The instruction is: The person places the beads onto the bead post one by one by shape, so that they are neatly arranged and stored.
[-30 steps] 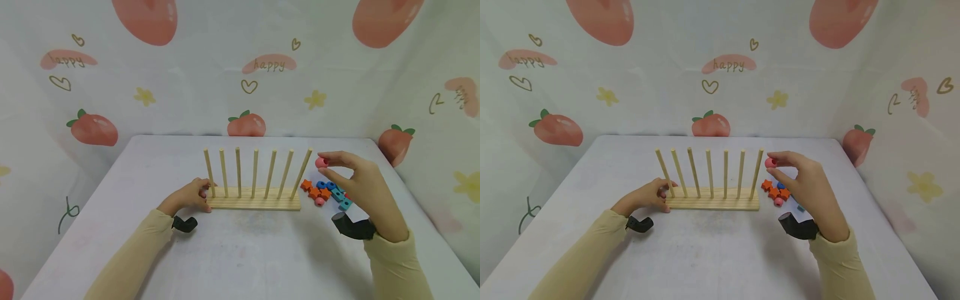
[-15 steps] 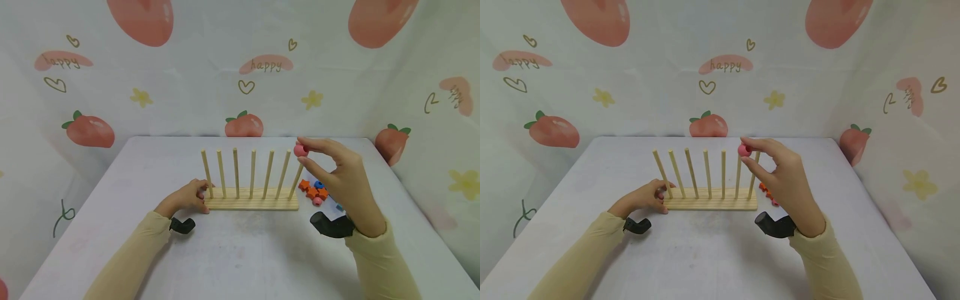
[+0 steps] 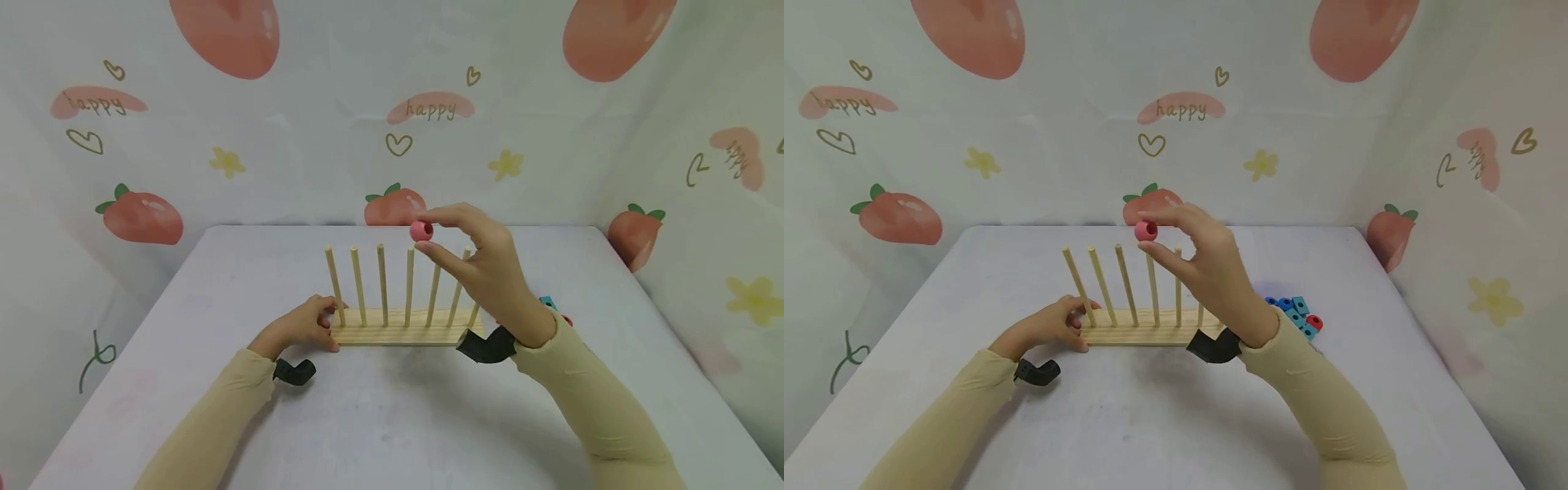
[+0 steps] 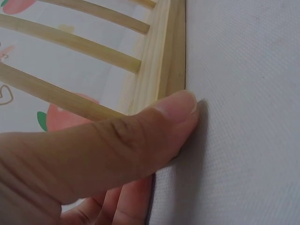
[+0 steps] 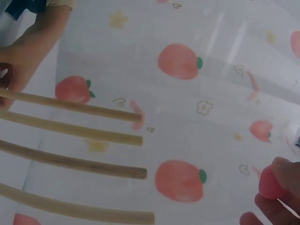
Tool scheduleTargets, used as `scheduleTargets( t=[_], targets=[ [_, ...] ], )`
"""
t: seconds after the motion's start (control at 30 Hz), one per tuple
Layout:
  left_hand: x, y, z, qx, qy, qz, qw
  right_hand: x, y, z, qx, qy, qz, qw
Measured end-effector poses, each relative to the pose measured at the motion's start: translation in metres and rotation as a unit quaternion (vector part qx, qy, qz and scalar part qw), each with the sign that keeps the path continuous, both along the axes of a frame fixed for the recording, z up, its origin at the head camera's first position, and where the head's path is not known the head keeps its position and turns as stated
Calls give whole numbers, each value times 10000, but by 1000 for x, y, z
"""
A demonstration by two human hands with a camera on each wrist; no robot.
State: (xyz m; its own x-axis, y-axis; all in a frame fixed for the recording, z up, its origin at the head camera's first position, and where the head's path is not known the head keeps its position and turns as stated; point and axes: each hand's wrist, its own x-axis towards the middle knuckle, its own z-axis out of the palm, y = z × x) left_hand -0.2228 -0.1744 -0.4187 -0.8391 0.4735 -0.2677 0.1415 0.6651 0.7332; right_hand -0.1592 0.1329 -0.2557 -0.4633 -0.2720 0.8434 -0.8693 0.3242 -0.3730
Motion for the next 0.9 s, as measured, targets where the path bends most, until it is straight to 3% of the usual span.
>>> scheduleTargets(
  t=[0.23,0.47,0.9],
  targets=[
    [1,1,1,16,-30,56,10000,-25,-17,-4,495,178,370,9979],
    [1,0,2,68,19,-19,10000,-45,-21,-8,1306,-292,689,9886],
    [0,1,2,32,43,-42,10000,-59,-24,-20,1643,-784,1024,9779]
  ],
)
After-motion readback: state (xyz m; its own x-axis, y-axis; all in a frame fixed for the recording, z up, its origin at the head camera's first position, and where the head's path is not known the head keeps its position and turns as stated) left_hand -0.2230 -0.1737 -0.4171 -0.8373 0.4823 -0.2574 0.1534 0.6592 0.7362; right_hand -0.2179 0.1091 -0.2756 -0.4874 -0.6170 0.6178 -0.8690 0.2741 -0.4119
